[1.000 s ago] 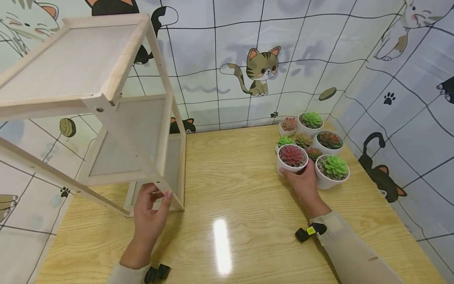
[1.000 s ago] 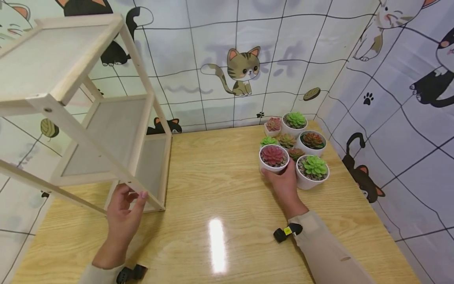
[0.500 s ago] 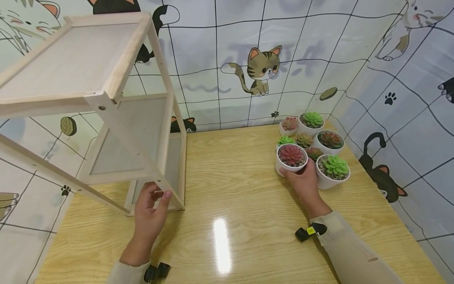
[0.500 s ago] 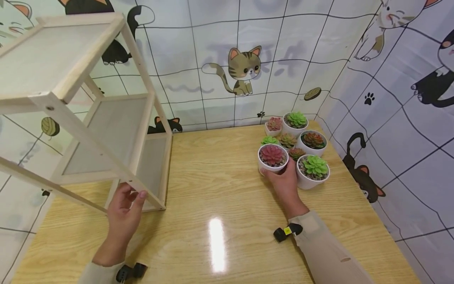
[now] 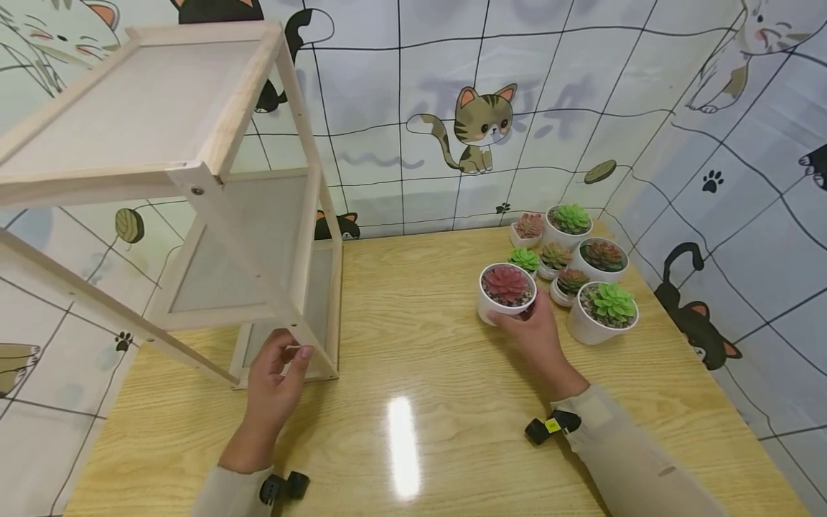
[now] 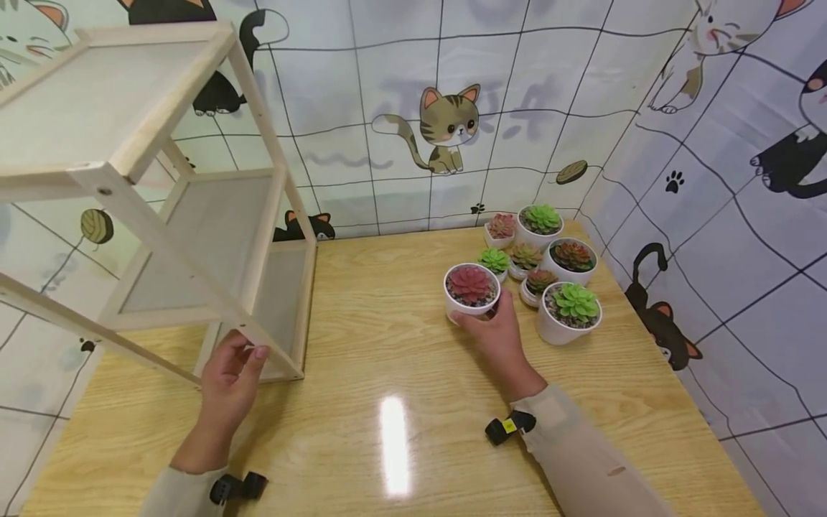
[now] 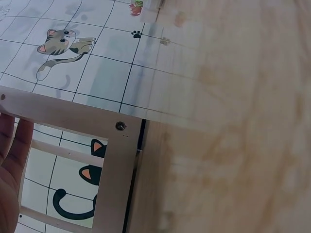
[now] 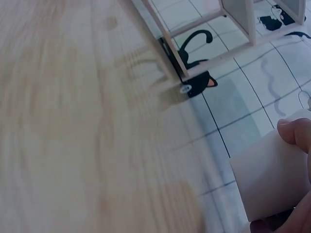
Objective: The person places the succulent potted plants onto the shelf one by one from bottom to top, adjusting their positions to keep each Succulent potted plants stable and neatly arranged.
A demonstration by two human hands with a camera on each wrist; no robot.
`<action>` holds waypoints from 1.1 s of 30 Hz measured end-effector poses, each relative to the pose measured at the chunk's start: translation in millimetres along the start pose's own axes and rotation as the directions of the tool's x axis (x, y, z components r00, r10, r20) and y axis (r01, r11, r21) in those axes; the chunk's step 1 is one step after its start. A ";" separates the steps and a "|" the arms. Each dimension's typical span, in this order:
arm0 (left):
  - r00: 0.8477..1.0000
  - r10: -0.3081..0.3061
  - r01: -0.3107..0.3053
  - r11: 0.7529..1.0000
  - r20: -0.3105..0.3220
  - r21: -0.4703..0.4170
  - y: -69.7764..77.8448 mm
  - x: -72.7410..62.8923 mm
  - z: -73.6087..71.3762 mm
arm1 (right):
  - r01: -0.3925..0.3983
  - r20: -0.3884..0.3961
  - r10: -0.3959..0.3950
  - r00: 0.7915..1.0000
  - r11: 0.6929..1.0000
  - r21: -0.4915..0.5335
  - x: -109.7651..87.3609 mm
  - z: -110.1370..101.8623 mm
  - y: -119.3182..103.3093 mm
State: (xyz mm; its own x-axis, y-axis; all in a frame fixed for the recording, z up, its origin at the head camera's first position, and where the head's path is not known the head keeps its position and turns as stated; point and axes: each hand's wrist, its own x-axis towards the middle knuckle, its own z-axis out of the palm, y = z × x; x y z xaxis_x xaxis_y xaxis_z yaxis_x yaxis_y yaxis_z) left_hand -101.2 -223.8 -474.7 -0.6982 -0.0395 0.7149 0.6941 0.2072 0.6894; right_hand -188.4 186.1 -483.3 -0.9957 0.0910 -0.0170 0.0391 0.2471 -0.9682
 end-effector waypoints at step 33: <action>0.998 -0.067 0.067 0.997 -0.001 0.030 7.7 1.6 -2.0 | 0.089 0.304 -0.129 0.944 0.986 0.142 -12.9 121.4 -46.8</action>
State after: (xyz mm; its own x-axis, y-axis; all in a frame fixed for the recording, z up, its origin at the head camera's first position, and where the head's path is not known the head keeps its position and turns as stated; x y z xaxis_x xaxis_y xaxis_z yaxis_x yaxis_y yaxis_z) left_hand -96.6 -224.3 -468.0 -0.7430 -0.0547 0.6671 0.6401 0.2333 0.7320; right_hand -187.6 56.3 -468.1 -0.9704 -0.2391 0.0329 -0.0618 0.1143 -0.9915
